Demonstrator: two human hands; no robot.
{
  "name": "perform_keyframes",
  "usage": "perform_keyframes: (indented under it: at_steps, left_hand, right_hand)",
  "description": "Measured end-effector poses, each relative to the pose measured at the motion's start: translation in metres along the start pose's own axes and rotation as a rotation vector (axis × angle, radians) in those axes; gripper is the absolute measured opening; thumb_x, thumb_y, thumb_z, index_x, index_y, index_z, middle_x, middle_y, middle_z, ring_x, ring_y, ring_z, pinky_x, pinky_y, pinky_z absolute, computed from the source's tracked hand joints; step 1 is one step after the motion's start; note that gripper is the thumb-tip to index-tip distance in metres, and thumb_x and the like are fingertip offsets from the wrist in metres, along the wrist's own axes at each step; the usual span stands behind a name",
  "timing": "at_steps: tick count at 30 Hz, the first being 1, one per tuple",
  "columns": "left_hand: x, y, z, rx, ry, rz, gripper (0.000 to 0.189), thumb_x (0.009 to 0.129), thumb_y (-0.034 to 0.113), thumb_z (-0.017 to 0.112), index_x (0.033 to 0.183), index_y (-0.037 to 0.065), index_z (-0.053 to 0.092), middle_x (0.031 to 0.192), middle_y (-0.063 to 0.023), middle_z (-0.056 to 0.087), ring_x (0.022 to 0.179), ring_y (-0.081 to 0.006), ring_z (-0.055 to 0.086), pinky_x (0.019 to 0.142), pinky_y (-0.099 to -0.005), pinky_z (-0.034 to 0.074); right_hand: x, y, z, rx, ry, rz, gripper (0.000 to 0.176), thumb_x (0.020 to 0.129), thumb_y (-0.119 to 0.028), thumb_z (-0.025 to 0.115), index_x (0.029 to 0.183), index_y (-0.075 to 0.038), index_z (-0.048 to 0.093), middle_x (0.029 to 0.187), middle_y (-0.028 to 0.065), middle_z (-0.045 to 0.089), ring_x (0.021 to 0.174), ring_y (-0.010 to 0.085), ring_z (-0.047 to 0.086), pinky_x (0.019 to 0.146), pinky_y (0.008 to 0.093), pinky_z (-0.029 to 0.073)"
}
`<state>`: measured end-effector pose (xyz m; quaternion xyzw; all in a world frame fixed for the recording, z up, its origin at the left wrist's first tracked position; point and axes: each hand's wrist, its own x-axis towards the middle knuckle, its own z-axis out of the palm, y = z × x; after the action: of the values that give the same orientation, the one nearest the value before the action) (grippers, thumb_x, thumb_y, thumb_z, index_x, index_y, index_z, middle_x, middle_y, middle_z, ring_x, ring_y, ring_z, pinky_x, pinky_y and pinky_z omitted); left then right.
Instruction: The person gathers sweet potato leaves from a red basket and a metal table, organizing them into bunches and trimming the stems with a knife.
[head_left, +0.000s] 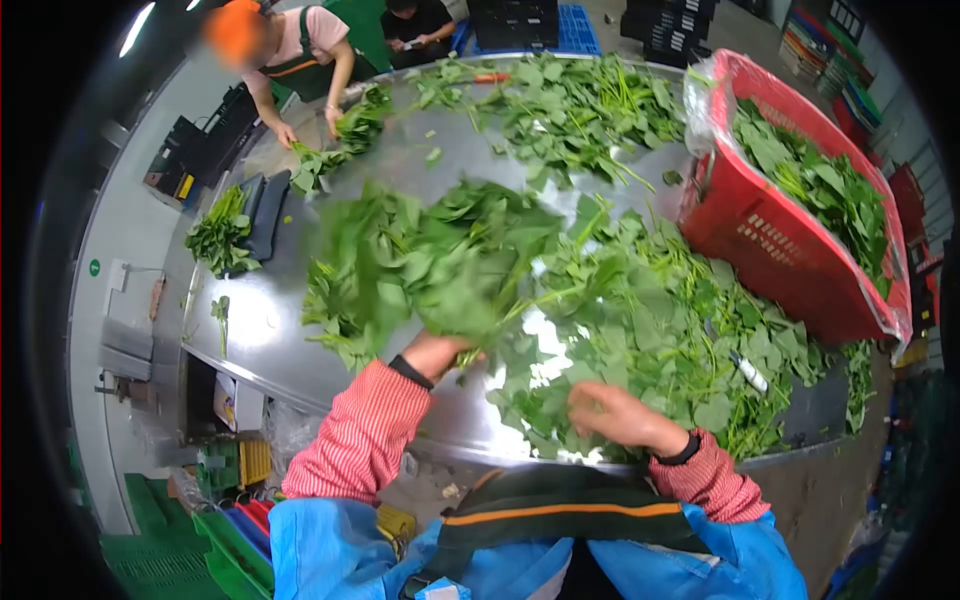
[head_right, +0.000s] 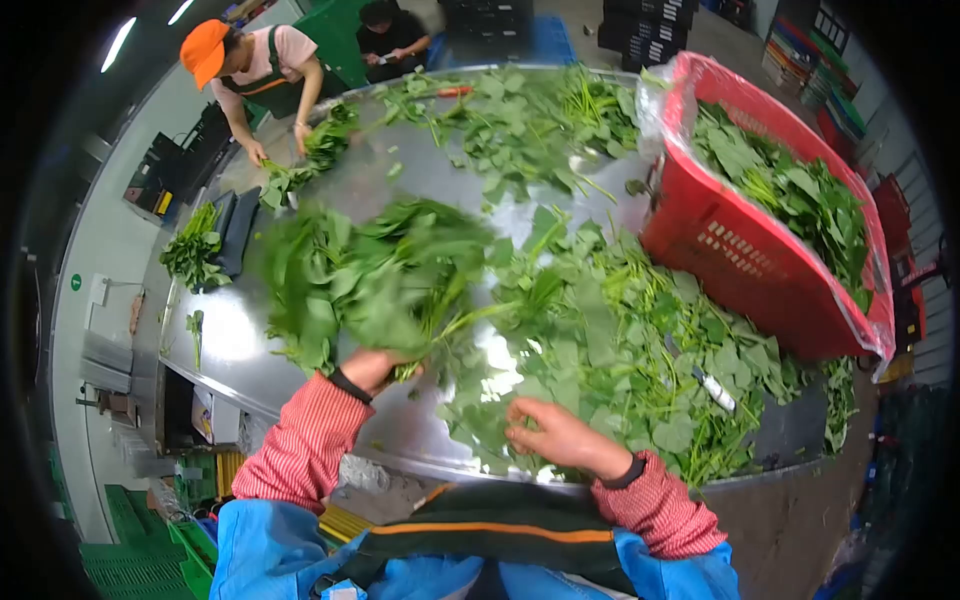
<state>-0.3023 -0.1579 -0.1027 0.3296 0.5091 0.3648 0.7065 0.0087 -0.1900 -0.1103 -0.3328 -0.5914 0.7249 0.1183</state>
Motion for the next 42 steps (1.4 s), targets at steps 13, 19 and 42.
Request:
perform_keyframes:
  at_steps: [13, 19, 42]
  left_hand:
    - [0.037, 0.138, -0.177, 2.257, 0.600, 0.914, 0.042, 0.079, 0.008, 0.054, 0.120, 0.008, 0.054, 0.083, -0.0031, 0.053, 0.075, -0.0176, 0.057, 0.065, -0.0330, 0.045]
    - [0.072, 0.164, -0.244, 2.172, 0.693, 0.881, 0.040, 0.079, 0.006, 0.052, 0.119, 0.007, 0.054, 0.085, -0.0044, 0.053, 0.077, -0.0204, 0.057, 0.066, -0.0338, 0.044]
    - [0.193, 0.144, -0.345, 2.066, 0.790, -0.179, 0.109, 0.059, 0.023, 0.085, 0.148, 0.020, 0.023, 0.142, -0.0066, 0.040, 0.136, -0.0286, 0.032, 0.107, -0.0605, 0.026]
  right_hand:
    - [0.093, -0.002, 0.032, -0.089, 0.055, 0.071, 0.012, 0.093, -0.009, 0.058, 0.090, -0.001, 0.049, 0.073, 0.0031, 0.057, 0.064, 0.0104, 0.055, 0.061, 0.0261, 0.046]
    - [0.117, 0.004, 0.026, -0.053, 0.129, 0.151, 0.012, 0.092, -0.010, 0.059, 0.091, 0.000, 0.052, 0.073, 0.0030, 0.058, 0.065, 0.0097, 0.058, 0.061, 0.0258, 0.046]
    - [0.167, -0.011, -0.003, 0.028, -0.051, 0.102, 0.024, 0.089, -0.018, 0.065, 0.105, -0.003, 0.057, 0.090, 0.0058, 0.062, 0.086, 0.0135, 0.058, 0.074, 0.0300, 0.047]
